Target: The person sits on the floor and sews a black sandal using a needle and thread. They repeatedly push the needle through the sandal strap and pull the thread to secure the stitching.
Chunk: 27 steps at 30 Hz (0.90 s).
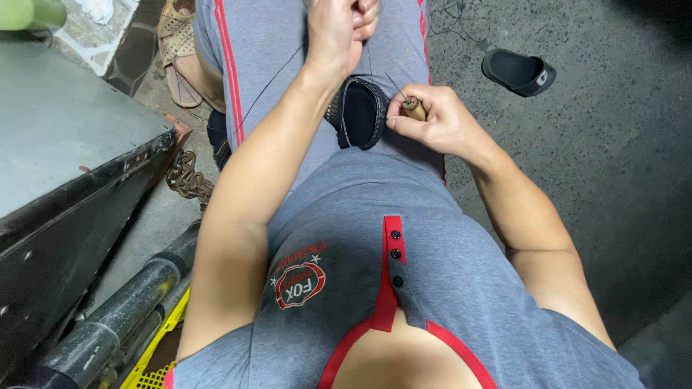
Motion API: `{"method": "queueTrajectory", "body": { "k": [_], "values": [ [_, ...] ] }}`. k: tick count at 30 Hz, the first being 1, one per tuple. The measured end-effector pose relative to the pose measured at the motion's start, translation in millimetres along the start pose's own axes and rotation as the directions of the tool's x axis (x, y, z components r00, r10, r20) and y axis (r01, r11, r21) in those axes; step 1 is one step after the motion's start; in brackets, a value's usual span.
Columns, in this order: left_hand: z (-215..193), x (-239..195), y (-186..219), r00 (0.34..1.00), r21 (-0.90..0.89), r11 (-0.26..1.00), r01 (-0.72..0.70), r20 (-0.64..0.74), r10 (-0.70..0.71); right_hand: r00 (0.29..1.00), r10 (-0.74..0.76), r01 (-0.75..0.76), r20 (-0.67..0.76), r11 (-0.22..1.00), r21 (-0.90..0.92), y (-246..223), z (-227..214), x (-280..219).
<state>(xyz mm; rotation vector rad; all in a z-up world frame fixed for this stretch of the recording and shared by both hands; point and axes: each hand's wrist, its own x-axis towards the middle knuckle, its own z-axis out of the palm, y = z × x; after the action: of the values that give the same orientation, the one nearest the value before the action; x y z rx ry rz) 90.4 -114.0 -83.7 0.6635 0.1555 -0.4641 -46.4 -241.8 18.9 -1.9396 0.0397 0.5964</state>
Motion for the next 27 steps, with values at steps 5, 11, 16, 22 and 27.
{"method": "queueTrajectory", "body": {
  "k": [5, 11, 16, 22, 27],
  "values": [
    [-13.0, 5.5, -2.1, 0.999, -0.039, 0.999, -0.033, -0.002, 0.033, 1.0, -0.024, 0.024, 0.006, 1.0, 0.005, -1.2, 3.3, 4.4],
    [13.6, -36.4, 54.4, 0.99, 0.071, 0.99, -0.119, -0.063, 0.124, 0.992, -0.079, 0.06, -0.102, 0.982, -0.181, -14.9, 8.6, 9.3],
    [34.2, -95.3, 106.3, 0.938, 0.546, 0.766, -0.341, 0.25, 0.24, 0.992, -0.104, 0.07, -0.074, 0.928, -0.365, -6.4, 5.3, -1.3],
    [24.3, -144.7, 103.1, 0.873, 0.838, 0.246, -0.488, 0.457, 0.172, 0.956, -0.195, 0.142, -0.219, 0.961, -0.238, 31.0, 24.7, -41.4],
    [29.4, -167.0, 104.6, 0.683, 0.736, -0.04, -0.676, 0.646, 0.34, 0.927, -0.061, 0.036, -0.37, 0.997, -0.075, 48.0, 48.8, -48.9]
  ]
}}
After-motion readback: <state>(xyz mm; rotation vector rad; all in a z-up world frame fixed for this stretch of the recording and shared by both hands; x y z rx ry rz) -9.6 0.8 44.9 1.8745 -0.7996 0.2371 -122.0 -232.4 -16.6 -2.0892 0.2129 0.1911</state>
